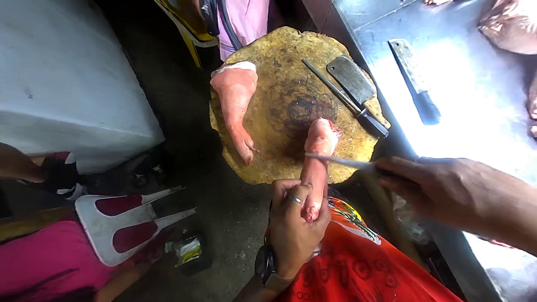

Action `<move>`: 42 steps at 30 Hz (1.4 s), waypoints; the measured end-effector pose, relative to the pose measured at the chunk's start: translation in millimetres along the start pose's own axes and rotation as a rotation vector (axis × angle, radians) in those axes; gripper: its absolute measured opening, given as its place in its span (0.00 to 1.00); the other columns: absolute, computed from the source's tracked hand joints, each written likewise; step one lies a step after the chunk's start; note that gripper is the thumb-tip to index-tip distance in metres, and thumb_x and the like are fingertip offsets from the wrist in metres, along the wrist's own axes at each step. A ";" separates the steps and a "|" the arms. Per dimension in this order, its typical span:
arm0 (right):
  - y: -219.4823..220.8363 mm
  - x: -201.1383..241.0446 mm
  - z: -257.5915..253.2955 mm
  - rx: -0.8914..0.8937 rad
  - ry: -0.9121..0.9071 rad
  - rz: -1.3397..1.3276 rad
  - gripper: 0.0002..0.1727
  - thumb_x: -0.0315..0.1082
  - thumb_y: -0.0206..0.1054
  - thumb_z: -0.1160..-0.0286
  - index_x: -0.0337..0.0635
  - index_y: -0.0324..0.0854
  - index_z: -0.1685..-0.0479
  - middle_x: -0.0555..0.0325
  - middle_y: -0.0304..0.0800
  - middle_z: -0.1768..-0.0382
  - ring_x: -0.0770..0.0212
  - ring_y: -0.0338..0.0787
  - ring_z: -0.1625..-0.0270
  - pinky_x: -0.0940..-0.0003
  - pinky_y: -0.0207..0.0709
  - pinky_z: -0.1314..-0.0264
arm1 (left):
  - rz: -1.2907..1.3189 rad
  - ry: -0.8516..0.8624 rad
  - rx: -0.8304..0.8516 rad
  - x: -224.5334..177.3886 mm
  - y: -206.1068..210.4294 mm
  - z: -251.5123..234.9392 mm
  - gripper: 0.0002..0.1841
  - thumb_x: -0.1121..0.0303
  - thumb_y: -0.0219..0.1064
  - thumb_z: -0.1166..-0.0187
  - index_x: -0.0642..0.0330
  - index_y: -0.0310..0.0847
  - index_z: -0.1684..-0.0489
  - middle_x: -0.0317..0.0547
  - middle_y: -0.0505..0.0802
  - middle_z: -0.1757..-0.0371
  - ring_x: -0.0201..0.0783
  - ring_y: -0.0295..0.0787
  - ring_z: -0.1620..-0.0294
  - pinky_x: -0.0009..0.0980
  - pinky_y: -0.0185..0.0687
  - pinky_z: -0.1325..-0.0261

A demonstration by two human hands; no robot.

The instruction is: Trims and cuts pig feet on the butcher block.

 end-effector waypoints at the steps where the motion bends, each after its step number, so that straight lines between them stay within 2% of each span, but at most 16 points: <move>1: -0.4 -5.0 -1.1 0.001 0.024 0.019 0.26 0.61 0.46 0.13 0.63 0.85 0.39 0.65 0.85 0.74 0.59 0.88 0.76 0.55 0.77 0.81 | -0.002 0.008 0.005 -1.2 0.5 0.7 0.15 0.64 0.82 0.42 0.59 0.90 0.61 0.45 0.86 0.52 0.27 0.85 0.52 0.18 0.86 0.53; 6: -0.7 7.8 7.9 -0.005 -0.060 -0.038 0.25 0.61 0.47 0.15 0.65 0.87 0.39 0.67 0.87 0.72 0.63 0.88 0.76 0.59 0.78 0.81 | -0.014 0.034 0.032 -4.3 4.6 2.3 0.15 0.65 0.82 0.45 0.57 0.89 0.60 0.44 0.86 0.51 0.28 0.85 0.51 0.19 0.86 0.53; 9: 5.9 -20.7 -4.6 0.071 0.051 -0.020 0.21 0.59 0.50 0.14 0.65 0.85 0.42 0.68 0.82 0.78 0.62 0.86 0.77 0.58 0.76 0.81 | -0.007 0.060 0.054 -6.8 6.6 4.3 0.16 0.66 0.82 0.45 0.58 0.88 0.59 0.45 0.86 0.50 0.28 0.85 0.50 0.19 0.85 0.52; 11: 7.6 -33.1 -8.0 0.131 0.123 0.010 0.19 0.59 0.52 0.13 0.65 0.85 0.44 0.68 0.82 0.77 0.63 0.86 0.76 0.58 0.77 0.78 | 0.004 0.077 0.064 -8.2 6.9 3.9 0.16 0.67 0.82 0.44 0.58 0.88 0.59 0.46 0.86 0.50 0.29 0.85 0.50 0.19 0.85 0.51; 15: 11.2 -27.0 -5.4 0.141 0.071 -0.025 0.22 0.63 0.48 0.14 0.70 0.84 0.42 0.74 0.82 0.77 0.69 0.85 0.75 0.63 0.77 0.77 | -0.002 0.102 0.084 -9.6 7.1 4.5 0.15 0.67 0.81 0.42 0.58 0.87 0.58 0.46 0.86 0.49 0.30 0.85 0.47 0.20 0.86 0.49; 18: 24.9 -52.6 -16.5 0.218 0.158 -0.073 0.14 0.57 0.56 0.13 0.66 0.83 0.50 0.71 0.81 0.80 0.66 0.85 0.76 0.60 0.77 0.77 | -0.008 0.120 0.086 -9.9 6.6 4.3 0.15 0.67 0.80 0.43 0.58 0.87 0.59 0.45 0.86 0.49 0.30 0.85 0.47 0.19 0.85 0.49; 20: 27.5 -61.6 -18.4 0.245 0.189 -0.095 0.13 0.56 0.58 0.13 0.65 0.84 0.50 0.71 0.82 0.80 0.66 0.85 0.76 0.60 0.78 0.75 | -0.006 0.136 0.089 -9.2 6.0 3.7 0.15 0.67 0.80 0.43 0.57 0.87 0.58 0.44 0.86 0.49 0.30 0.84 0.47 0.19 0.85 0.49; 23: 28.1 -55.6 -17.9 0.256 0.141 -0.201 0.14 0.59 0.57 0.14 0.72 0.84 0.45 0.75 0.82 0.77 0.73 0.83 0.75 0.65 0.77 0.74 | -0.013 0.142 0.091 -7.2 3.1 4.1 0.16 0.67 0.79 0.43 0.56 0.86 0.56 0.44 0.86 0.49 0.29 0.84 0.46 0.19 0.84 0.47; 26: 43.6 -77.3 -28.8 0.270 0.187 -0.193 0.12 0.55 0.59 0.13 0.67 0.85 0.48 0.70 0.84 0.77 0.66 0.85 0.75 0.58 0.79 0.74 | -0.005 0.157 0.101 -4.3 0.3 5.9 0.17 0.69 0.79 0.44 0.56 0.86 0.56 0.45 0.86 0.47 0.31 0.85 0.44 0.21 0.85 0.45; 28: 42.4 -87.9 -33.7 0.271 0.215 -0.138 0.11 0.54 0.61 0.14 0.65 0.85 0.51 0.70 0.84 0.79 0.66 0.85 0.77 0.58 0.79 0.76 | 0.002 0.163 0.100 -2.8 -0.2 6.4 0.17 0.69 0.79 0.44 0.56 0.86 0.56 0.45 0.86 0.47 0.31 0.84 0.44 0.21 0.85 0.45; 31: 19.5 -58.9 -31.2 0.247 0.038 -0.200 0.12 0.58 0.60 0.15 0.70 0.86 0.51 0.77 0.81 0.80 0.75 0.81 0.80 0.67 0.76 0.79 | 0.003 0.163 0.104 -1.3 -0.2 8.2 0.17 0.69 0.80 0.42 0.56 0.86 0.54 0.46 0.86 0.46 0.32 0.85 0.43 0.22 0.86 0.44; 33: 12.6 -35.4 -28.4 0.295 -0.054 -0.231 0.13 0.60 0.58 0.15 0.74 0.85 0.49 0.80 0.81 0.79 0.78 0.80 0.78 0.70 0.76 0.78 | 0.002 0.164 0.103 -1.1 0.6 9.0 0.17 0.69 0.79 0.42 0.56 0.86 0.54 0.46 0.86 0.46 0.32 0.85 0.43 0.22 0.86 0.43; 36: 9.2 -33.1 -41.8 0.355 -0.064 -0.160 0.11 0.57 0.60 0.15 0.71 0.85 0.52 0.77 0.82 0.79 0.74 0.81 0.79 0.65 0.76 0.78 | 0.009 0.170 0.106 -0.8 1.7 10.6 0.16 0.69 0.80 0.41 0.57 0.86 0.54 0.47 0.86 0.45 0.32 0.85 0.43 0.22 0.86 0.43; 39: -4.9 -32.4 -52.8 0.373 -0.077 -0.065 0.10 0.57 0.63 0.16 0.70 0.87 0.55 0.78 0.83 0.79 0.75 0.82 0.79 0.67 0.77 0.78 | 0.020 0.180 0.100 -1.6 4.2 11.4 0.17 0.70 0.79 0.42 0.57 0.86 0.54 0.48 0.86 0.45 0.33 0.85 0.43 0.22 0.86 0.43; 41: -13.9 -16.9 -48.1 0.346 -0.098 0.017 0.12 0.59 0.59 0.17 0.71 0.84 0.60 0.78 0.78 0.82 0.74 0.80 0.81 0.67 0.73 0.82 | 0.032 0.177 0.105 -2.1 5.4 11.6 0.17 0.70 0.79 0.42 0.56 0.85 0.54 0.48 0.86 0.45 0.33 0.85 0.42 0.22 0.86 0.43; 42: -15.7 -8.7 -45.5 0.362 -0.106 0.033 0.13 0.60 0.57 0.16 0.72 0.84 0.59 0.78 0.77 0.82 0.75 0.80 0.80 0.68 0.73 0.82 | 0.034 0.171 0.108 -1.9 5.7 11.6 0.17 0.70 0.80 0.42 0.56 0.85 0.54 0.47 0.86 0.45 0.33 0.85 0.42 0.22 0.87 0.43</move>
Point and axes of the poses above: each hand's wrist, its own z-axis away from the middle knuckle, its own y-axis out of the palm, x = y × z, the point moved 8 cm from there along -z, towards the middle knuckle
